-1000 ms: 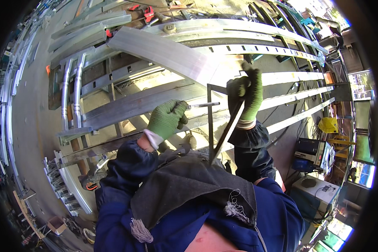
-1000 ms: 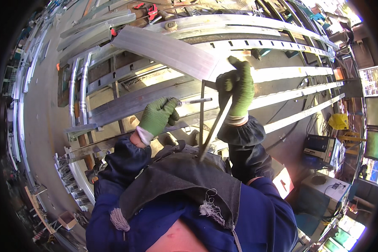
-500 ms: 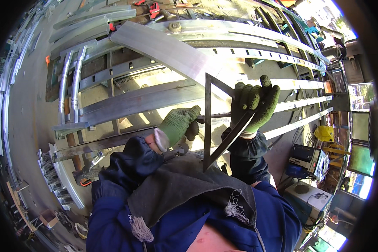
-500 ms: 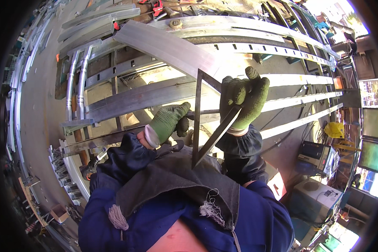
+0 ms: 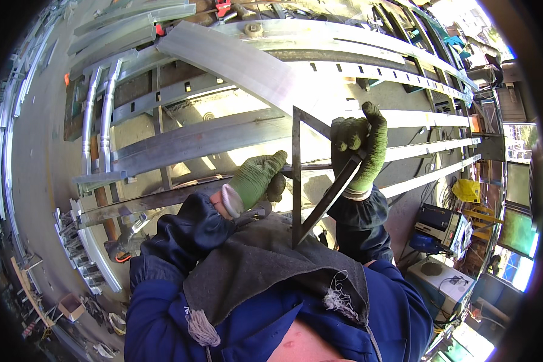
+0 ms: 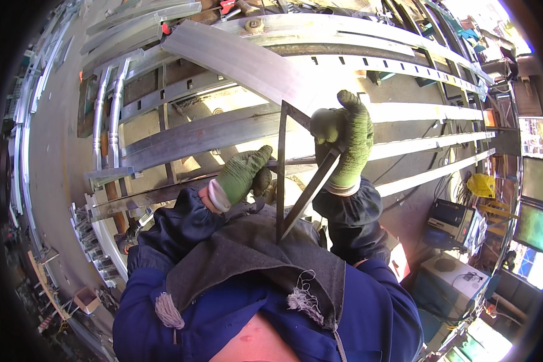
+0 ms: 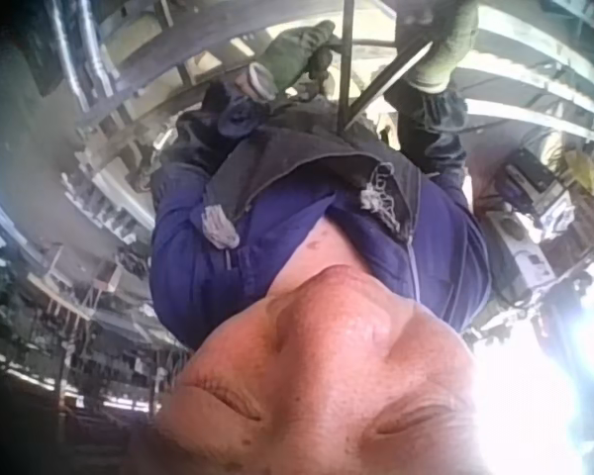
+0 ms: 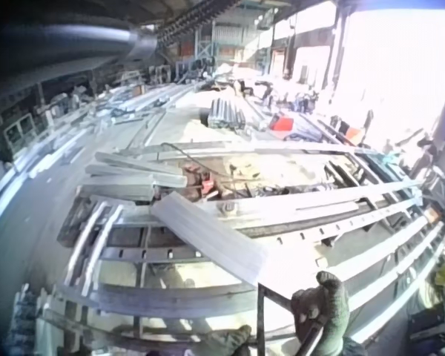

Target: The person positions and aligns metal frame components on a jig, then uses a welding torch to tack weld the joints. The person repeatedly adjusts the pieces and welds multiple sections of the frame.

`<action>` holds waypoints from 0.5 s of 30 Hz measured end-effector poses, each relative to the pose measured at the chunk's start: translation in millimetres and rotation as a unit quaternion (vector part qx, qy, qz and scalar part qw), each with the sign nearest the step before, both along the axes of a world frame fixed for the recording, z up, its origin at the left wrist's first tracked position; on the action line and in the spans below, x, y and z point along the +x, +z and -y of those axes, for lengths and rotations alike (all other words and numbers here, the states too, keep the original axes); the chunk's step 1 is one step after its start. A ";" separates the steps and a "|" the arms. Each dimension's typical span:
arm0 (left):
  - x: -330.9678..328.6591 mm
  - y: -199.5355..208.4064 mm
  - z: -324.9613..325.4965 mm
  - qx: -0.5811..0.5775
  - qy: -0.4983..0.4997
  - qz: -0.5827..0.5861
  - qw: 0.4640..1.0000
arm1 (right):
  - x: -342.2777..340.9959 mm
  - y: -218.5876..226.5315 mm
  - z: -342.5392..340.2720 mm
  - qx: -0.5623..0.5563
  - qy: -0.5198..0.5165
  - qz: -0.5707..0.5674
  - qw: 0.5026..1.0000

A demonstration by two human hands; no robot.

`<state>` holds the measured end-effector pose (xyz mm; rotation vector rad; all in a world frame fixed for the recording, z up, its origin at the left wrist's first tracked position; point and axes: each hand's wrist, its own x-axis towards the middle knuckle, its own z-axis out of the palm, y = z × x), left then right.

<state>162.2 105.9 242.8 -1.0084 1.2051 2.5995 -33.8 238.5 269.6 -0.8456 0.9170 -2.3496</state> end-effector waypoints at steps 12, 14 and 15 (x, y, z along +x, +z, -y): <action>-4.9 12.0 10.3 -0.095 -0.004 -0.008 0.995 | -32.0 27.7 -29.0 0.431 0.129 -0.104 0.887; -6.2 11.3 7.5 -0.175 0.002 -0.021 0.984 | -28.7 27.2 -26.2 0.453 0.166 -0.023 0.876; -7.4 13.2 9.4 -0.162 0.018 -0.020 0.986 | -35.3 33.0 -23.1 0.477 0.191 -0.057 0.856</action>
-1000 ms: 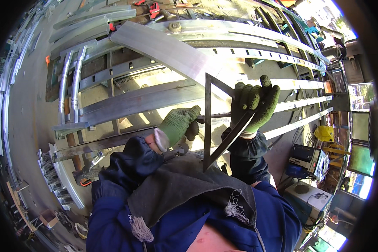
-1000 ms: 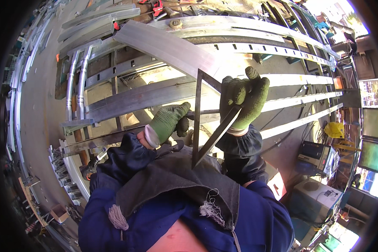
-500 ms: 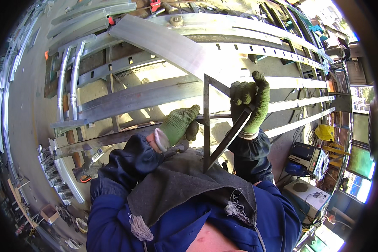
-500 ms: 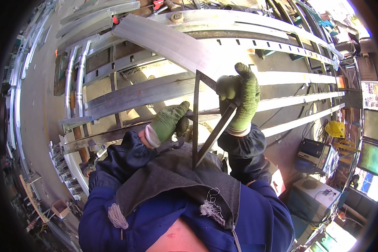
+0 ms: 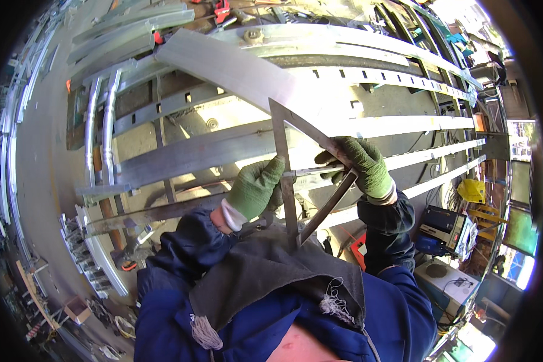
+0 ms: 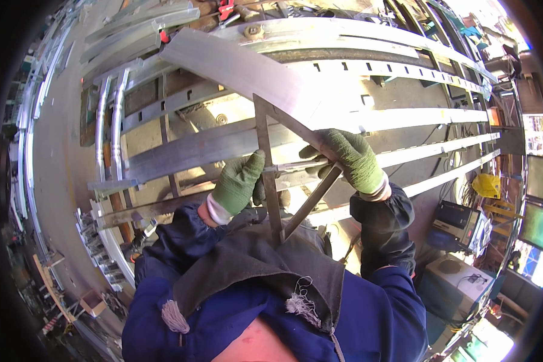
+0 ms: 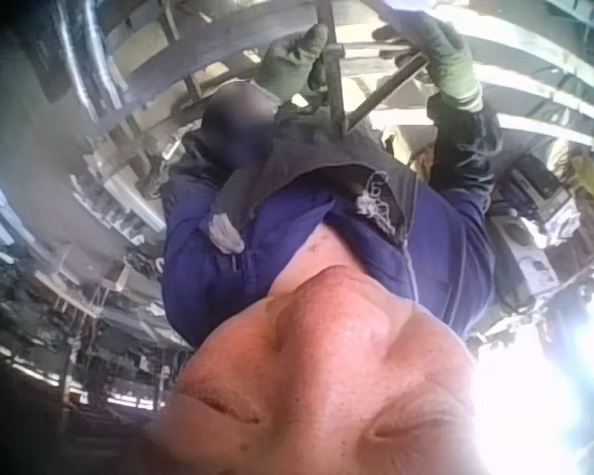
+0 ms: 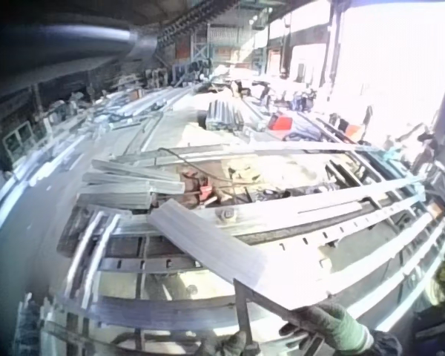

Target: The person positions and aligns metal frame components on a jig, then uses a welding torch to tack weld the joints. The person repeatedly adjusts the pieces and welds multiple sections of the frame.

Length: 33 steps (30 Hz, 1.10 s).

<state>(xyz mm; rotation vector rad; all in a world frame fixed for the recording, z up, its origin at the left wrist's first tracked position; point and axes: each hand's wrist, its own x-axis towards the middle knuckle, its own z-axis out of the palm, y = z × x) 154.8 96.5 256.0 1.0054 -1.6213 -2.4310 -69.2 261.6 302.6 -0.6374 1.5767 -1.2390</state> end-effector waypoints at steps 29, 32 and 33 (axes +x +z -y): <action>-5.2 -231.4 153.1 -0.709 0.025 0.204 0.674 | -418.4 -305.9 257.1 0.096 -0.352 -0.121 0.923; -9.2 -227.6 150.7 -0.704 0.034 0.191 0.683 | -431.5 -310.5 245.7 0.209 -0.291 -0.350 0.865; -18.2 -227.1 150.9 -0.703 0.026 0.181 0.687 | -444.1 -305.9 229.9 0.233 -0.290 -0.412 0.832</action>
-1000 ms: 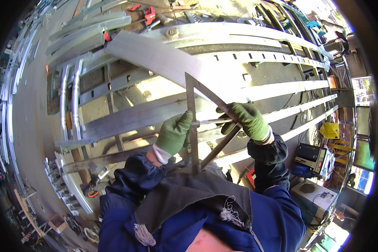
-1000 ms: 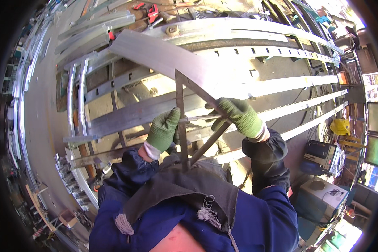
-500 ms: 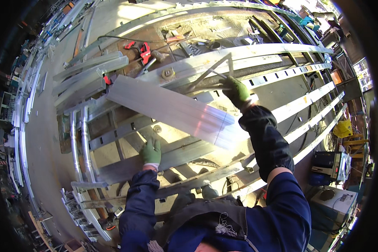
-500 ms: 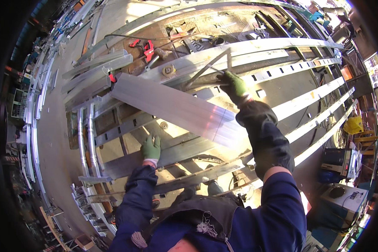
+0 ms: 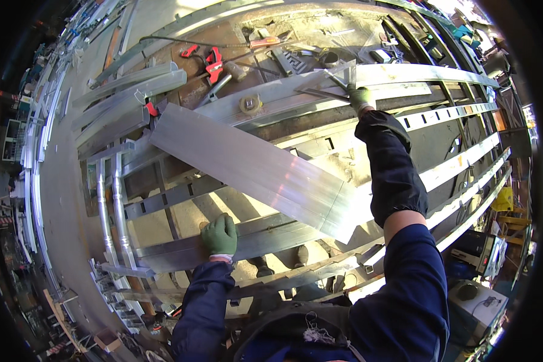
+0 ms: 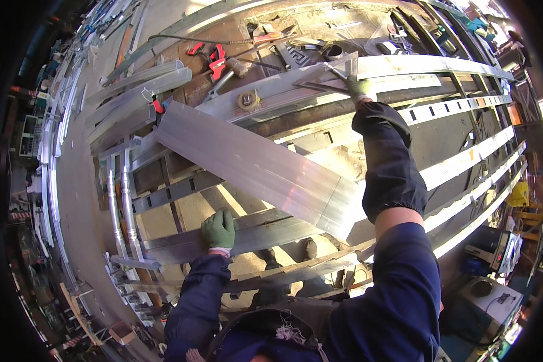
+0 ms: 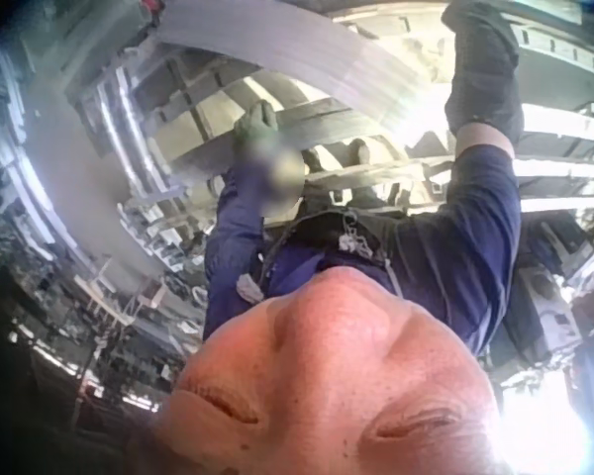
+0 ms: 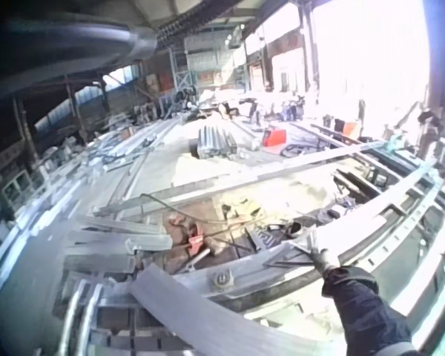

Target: The person positions and aligns metal frame components on a jig, then uses a welding torch to tack weld the joints. The person repeatedly adjusts the pieces and welds multiple sections of the frame.

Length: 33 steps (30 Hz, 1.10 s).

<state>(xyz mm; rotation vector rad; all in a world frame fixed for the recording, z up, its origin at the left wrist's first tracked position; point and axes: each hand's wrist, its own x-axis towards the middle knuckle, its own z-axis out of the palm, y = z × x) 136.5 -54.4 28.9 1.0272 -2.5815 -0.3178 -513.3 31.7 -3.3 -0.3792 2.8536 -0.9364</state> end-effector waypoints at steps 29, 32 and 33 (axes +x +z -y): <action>3.2 -12.0 0.8 -0.009 0.037 -0.027 0.999 | 249.0 127.1 -87.4 -0.027 0.457 0.365 0.810; 6.4 -13.9 -1.9 0.003 0.039 -0.022 0.999 | 245.6 140.8 -103.6 -0.046 0.452 0.313 0.834; 8.8 -14.0 -1.2 0.008 0.040 -0.008 0.999 | 245.1 149.7 -110.6 -0.077 0.431 0.323 0.839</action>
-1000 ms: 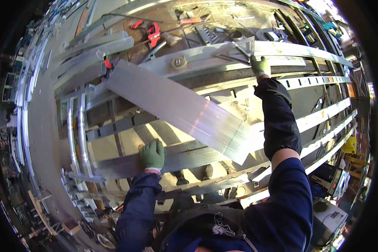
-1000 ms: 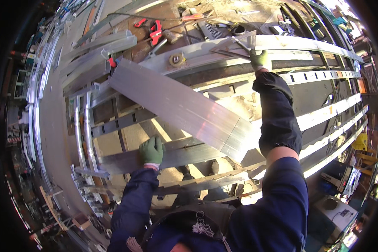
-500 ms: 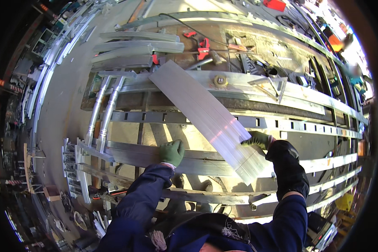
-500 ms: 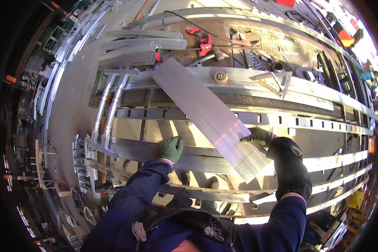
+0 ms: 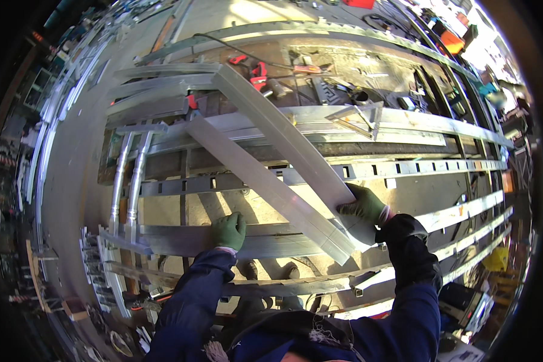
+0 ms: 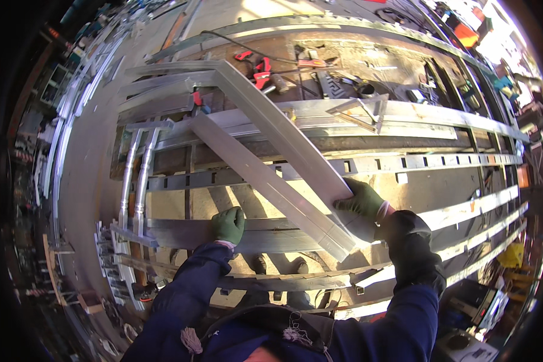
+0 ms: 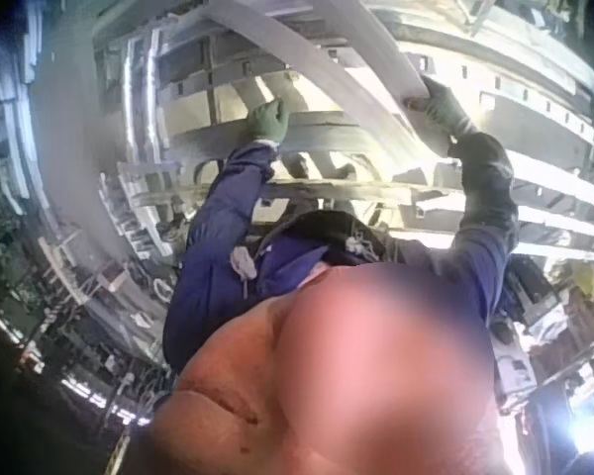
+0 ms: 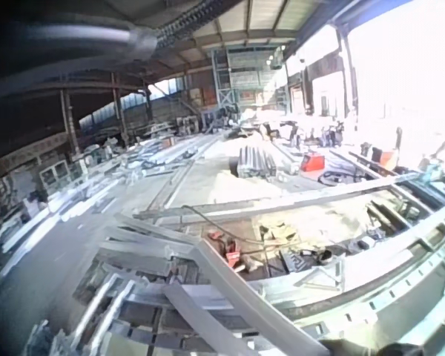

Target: The person positions and aligns metal frame components on a jig, then uses a welding torch to tack weld the joints. The person repeatedly adjusts the pieces and welds multiple sections of the frame.

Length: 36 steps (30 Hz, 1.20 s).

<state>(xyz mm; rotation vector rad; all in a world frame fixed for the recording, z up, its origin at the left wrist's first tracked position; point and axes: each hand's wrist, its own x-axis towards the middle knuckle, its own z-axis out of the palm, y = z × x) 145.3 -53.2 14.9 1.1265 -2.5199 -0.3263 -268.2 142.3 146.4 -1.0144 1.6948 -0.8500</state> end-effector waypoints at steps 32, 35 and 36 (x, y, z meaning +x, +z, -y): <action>-0.3 0.2 -1.4 -0.022 0.012 0.000 1.000 | -203.7 -121.2 -215.4 0.047 -0.374 0.028 0.926; -8.9 -3.4 -1.6 -0.031 0.010 -0.013 0.999 | -223.5 -114.0 -227.1 0.082 -0.349 -0.144 0.922; -13.2 -5.6 -1.8 -0.034 0.009 -0.020 0.999 | -225.5 -111.2 -229.9 0.085 -0.331 -0.298 0.891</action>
